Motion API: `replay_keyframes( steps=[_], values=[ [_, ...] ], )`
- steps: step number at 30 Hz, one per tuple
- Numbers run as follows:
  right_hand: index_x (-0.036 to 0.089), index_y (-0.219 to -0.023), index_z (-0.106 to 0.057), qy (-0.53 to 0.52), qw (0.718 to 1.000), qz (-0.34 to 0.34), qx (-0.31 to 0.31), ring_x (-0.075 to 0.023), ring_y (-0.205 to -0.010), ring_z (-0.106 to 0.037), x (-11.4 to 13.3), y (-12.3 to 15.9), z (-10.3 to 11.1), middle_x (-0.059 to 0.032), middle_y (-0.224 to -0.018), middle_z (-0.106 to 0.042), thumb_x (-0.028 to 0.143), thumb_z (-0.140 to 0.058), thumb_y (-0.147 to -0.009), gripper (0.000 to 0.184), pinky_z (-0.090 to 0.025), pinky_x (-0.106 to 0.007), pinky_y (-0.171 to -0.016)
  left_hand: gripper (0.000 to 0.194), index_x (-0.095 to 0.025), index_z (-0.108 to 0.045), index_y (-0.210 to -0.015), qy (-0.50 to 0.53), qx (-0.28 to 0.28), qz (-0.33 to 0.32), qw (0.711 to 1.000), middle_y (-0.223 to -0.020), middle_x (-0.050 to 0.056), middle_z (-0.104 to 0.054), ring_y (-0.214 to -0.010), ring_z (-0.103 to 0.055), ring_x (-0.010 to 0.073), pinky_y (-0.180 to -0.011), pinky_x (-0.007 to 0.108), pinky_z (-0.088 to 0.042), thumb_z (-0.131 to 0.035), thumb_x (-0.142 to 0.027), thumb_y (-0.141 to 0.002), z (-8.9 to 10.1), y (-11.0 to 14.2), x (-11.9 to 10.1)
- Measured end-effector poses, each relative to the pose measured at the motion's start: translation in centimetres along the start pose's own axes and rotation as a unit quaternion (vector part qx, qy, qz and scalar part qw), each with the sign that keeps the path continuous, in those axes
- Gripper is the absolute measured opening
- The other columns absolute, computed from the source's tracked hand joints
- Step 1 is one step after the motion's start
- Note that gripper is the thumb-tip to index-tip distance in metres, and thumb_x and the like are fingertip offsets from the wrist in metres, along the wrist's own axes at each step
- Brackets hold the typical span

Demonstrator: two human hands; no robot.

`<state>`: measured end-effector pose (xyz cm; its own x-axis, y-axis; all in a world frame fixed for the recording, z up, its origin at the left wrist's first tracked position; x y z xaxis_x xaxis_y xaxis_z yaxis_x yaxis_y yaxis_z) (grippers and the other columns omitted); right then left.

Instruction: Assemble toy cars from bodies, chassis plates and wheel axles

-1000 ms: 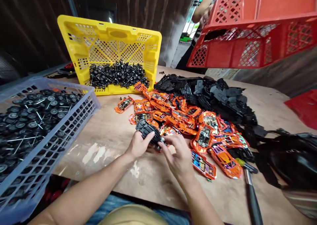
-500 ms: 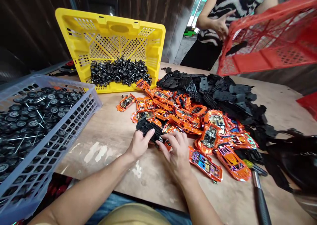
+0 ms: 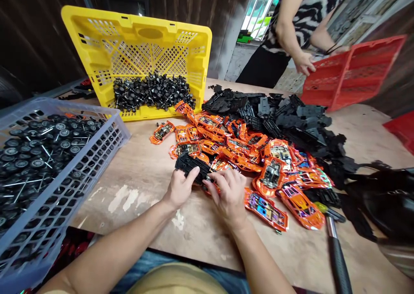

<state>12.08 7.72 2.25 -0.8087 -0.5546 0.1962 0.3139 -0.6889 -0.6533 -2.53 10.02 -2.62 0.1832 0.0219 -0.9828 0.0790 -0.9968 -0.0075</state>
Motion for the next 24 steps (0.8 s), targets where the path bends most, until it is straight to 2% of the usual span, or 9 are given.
replay_keyframes(
  steps=[4,7,9,11,13,16,19,22,24],
  values=[
    [0.023,-0.101,-0.062,-0.023,0.998,-0.05,0.021,-0.0223,-0.091,-0.05,-0.5,0.2,0.1,-0.0052,-0.094,-0.062,0.032,-0.061,-0.094,0.011,-0.034,-0.039,-0.085,0.038,-0.014,-0.07,-0.111,-0.014,0.006,-0.025,1.0,-0.11,0.009,-0.073,-0.105,-0.066,0.0231,-0.096,0.032,-0.051,-0.065,-0.042,-0.087,0.1,0.2,-0.8],
    [0.023,-0.103,-0.058,-0.171,0.976,-0.128,0.032,-0.0236,-0.1,-0.05,-1.0,0.6,0.1,-0.0069,-0.104,-0.056,0.037,-0.064,-0.091,0.019,-0.04,-0.04,-0.087,0.037,-0.015,-0.072,-0.105,-0.041,0.027,0.009,0.999,-0.103,0.007,-0.075,-0.095,-0.068,0.0215,-0.089,0.03,-0.054,-0.075,-0.04,-0.077,0.0,0.3,-1.1],
    [0.025,-0.116,-0.051,-0.322,0.924,-0.2,0.047,-0.0222,-0.104,-0.053,-1.3,1.0,-0.4,-0.0078,-0.113,-0.053,0.039,-0.062,-0.091,0.03,-0.046,-0.038,-0.088,0.037,-0.015,-0.073,-0.101,-0.046,0.031,0.039,0.998,-0.099,0.007,-0.075,-0.089,-0.069,0.0216,-0.084,0.031,-0.056,-0.078,-0.04,-0.073,0.0,0.4,-1.0],
    [0.027,-0.123,-0.046,-0.452,0.848,-0.274,0.051,-0.0206,-0.105,-0.056,-1.4,1.4,-1.1,-0.0076,-0.117,-0.054,0.042,-0.064,-0.089,0.041,-0.05,-0.035,-0.088,0.038,-0.015,-0.073,-0.1,-0.031,0.038,0.053,0.997,-0.1,0.007,-0.075,-0.088,-0.069,0.0232,-0.083,0.033,-0.057,-0.079,-0.04,-0.072,-0.3,0.5,-0.9],
    [0.027,-0.12,-0.048,-0.534,0.78,-0.323,0.044,-0.0201,-0.104,-0.057,-1.4,1.6,-1.7,-0.0061,-0.114,-0.056,0.043,-0.07,-0.084,0.046,-0.051,-0.033,-0.087,0.038,-0.015,-0.073,-0.101,-0.005,0.048,0.057,0.997,-0.099,0.008,-0.075,-0.092,-0.069,0.0252,-0.087,0.037,-0.057,-0.077,-0.041,-0.073,-0.6,0.7,-0.9],
    [0.026,-0.113,-0.053,-0.583,0.731,-0.353,0.037,-0.0192,-0.101,-0.058,-1.4,1.8,-2.1,-0.0035,-0.108,-0.058,0.04,-0.08,-0.074,0.049,-0.051,-0.031,-0.083,0.038,-0.017,-0.072,-0.103,0.015,0.06,0.034,0.997,-0.098,0.007,-0.075,-0.109,-0.066,0.0278,-0.102,0.04,-0.051,-0.077,-0.04,-0.074,-0.8,0.9,-1.1],
    [0.025,-0.109,-0.056,-0.601,0.71,-0.365,0.034,-0.018,-0.096,-0.059,-1.4,1.8,-2.2,-0.0019,-0.103,-0.06,0.039,-0.084,-0.068,0.051,-0.05,-0.029,-0.081,0.041,-0.019,-0.071,-0.105,-0.022,0.046,0.014,0.999,-0.102,0.007,-0.075,-0.122,-0.06,0.0288,-0.11,0.038,-0.045,-0.081,-0.038,-0.07,-0.3,0.6,-0.7],
    [0.025,-0.112,-0.056,-0.603,0.703,-0.376,0.031,-0.0168,-0.09,-0.059,-1.6,1.5,-2.1,-0.0006,-0.098,-0.06,0.04,-0.085,-0.066,0.056,-0.049,-0.028,-0.078,0.041,-0.019,-0.072,-0.102,-0.016,0.032,0.048,0.998,-0.105,0.008,-0.075,-0.12,-0.061,0.0314,-0.104,0.038,-0.051,-0.081,-0.042,-0.069,0.1,0.2,0.1],
    [0.025,-0.114,-0.057,-0.588,0.713,-0.381,0.023,-0.0151,-0.084,-0.057,-1.6,1.3,-1.9,0.0007,-0.092,-0.058,0.043,-0.082,-0.069,0.055,-0.048,-0.027,-0.074,0.04,-0.02,-0.073,-0.101,0.01,0.043,0.066,0.997,-0.104,0.008,-0.075,-0.117,-0.063,0.0336,-0.097,0.04,-0.056,-0.082,-0.042,-0.068,-0.2,0.3,0.1]
  ],
)
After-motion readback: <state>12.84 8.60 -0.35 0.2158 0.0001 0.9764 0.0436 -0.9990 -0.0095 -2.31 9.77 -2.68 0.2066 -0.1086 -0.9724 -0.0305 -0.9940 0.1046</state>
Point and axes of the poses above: each hand's wrist, its own y-axis away from the middle knuckle, its own z-axis out of the back of the hand, x = y × z, the point moved 3 cm from there along -y, towards the middle knuckle
